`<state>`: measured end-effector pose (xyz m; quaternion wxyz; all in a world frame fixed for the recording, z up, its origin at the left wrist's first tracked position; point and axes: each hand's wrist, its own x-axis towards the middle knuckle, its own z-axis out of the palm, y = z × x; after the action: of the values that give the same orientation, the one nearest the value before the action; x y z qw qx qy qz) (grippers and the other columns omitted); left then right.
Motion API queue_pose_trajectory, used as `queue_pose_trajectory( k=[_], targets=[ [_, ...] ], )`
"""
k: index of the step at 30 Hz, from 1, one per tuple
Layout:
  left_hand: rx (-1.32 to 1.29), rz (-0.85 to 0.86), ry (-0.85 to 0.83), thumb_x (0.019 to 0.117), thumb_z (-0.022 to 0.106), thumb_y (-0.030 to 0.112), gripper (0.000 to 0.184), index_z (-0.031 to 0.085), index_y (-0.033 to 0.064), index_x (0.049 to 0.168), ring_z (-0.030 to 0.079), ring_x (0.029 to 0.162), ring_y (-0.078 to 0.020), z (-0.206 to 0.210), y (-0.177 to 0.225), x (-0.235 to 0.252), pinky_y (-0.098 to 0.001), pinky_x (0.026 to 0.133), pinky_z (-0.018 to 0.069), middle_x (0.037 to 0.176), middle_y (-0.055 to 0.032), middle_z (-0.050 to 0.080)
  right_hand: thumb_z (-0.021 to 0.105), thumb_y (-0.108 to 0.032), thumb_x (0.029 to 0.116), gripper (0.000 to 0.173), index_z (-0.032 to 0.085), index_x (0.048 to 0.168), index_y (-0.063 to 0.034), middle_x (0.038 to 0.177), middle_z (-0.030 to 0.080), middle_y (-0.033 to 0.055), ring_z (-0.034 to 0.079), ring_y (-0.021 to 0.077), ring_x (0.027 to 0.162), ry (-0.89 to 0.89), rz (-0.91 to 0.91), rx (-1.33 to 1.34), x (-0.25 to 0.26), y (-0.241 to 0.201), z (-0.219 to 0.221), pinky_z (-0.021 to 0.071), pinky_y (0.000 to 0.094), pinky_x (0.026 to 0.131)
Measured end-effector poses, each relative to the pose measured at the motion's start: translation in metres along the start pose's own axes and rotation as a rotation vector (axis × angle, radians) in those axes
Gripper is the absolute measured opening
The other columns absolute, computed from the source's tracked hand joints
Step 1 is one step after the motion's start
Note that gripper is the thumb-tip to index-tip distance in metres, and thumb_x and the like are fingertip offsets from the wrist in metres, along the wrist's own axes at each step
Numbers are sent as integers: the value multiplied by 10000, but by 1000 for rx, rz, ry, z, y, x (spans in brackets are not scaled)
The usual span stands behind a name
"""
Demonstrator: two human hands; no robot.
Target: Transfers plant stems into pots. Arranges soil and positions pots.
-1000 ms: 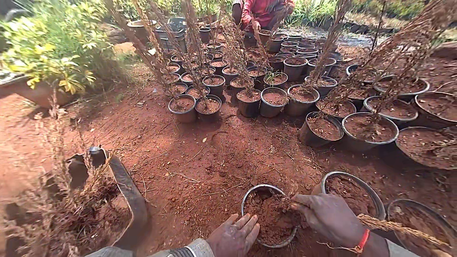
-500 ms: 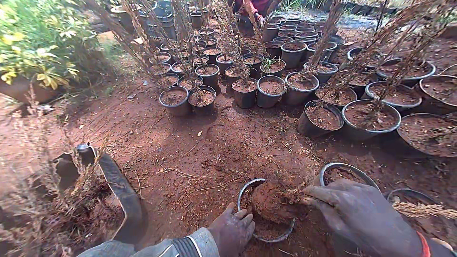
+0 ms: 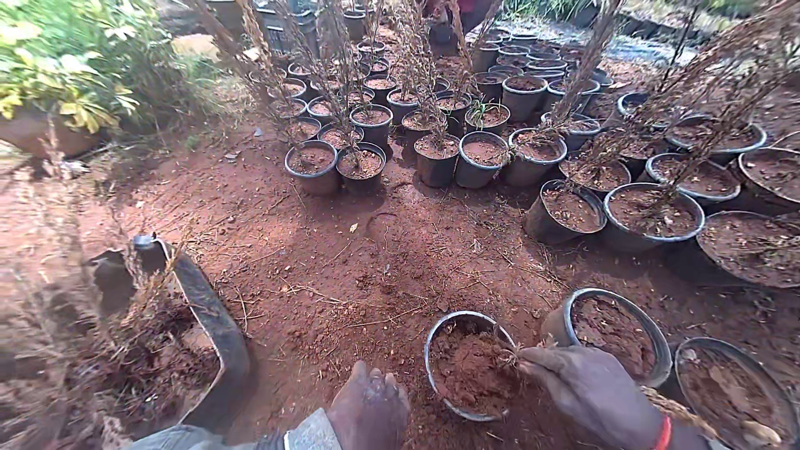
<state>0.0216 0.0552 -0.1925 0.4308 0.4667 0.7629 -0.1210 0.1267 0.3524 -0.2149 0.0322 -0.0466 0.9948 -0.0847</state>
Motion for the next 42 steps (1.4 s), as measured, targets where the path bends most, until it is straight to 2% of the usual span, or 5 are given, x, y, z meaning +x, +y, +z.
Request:
queue_pose_trajectory(
  k=[15,21,30,34,42],
  targets=[
    [-9,-9,34,1038,572,174,433,538,-8,1429,566,1293,-476,11,3,-17,-656,1035,449,1413,-276,573,547,-320,1002,300,747,933,-108,762,713,148,719,385,750,-192,6,-117,15,3,-9,533,593,634],
    [-4,-1,77,1042,562,162,418,542,-11,1423,574,1287,-472,11,5,-23,-648,1020,460,1410,-272,581,474,-295,939,324,734,807,-154,621,665,19,650,213,525,335,-310,-229,9,2,11,493,412,452],
    [-29,-19,69,1029,584,152,434,539,-18,1426,558,1305,-488,15,8,-27,-672,1052,433,1424,-290,567,487,-294,905,298,684,737,-145,589,630,36,649,246,521,168,-298,-274,0,-4,7,489,445,450],
    [0,-3,60,1013,614,179,457,541,-14,1421,569,1290,-480,10,7,-21,-660,1008,469,1419,-276,574,544,-304,1005,307,733,1066,-69,969,737,218,711,440,960,-499,189,-202,12,11,-3,529,630,813],
    [-27,7,74,1012,612,157,436,552,-9,1411,586,1262,-486,13,11,-24,-662,1017,459,1395,-281,591,604,-200,902,183,715,834,-72,684,690,119,705,325,626,-1,-237,-219,-10,-11,10,550,515,567]
  ],
)
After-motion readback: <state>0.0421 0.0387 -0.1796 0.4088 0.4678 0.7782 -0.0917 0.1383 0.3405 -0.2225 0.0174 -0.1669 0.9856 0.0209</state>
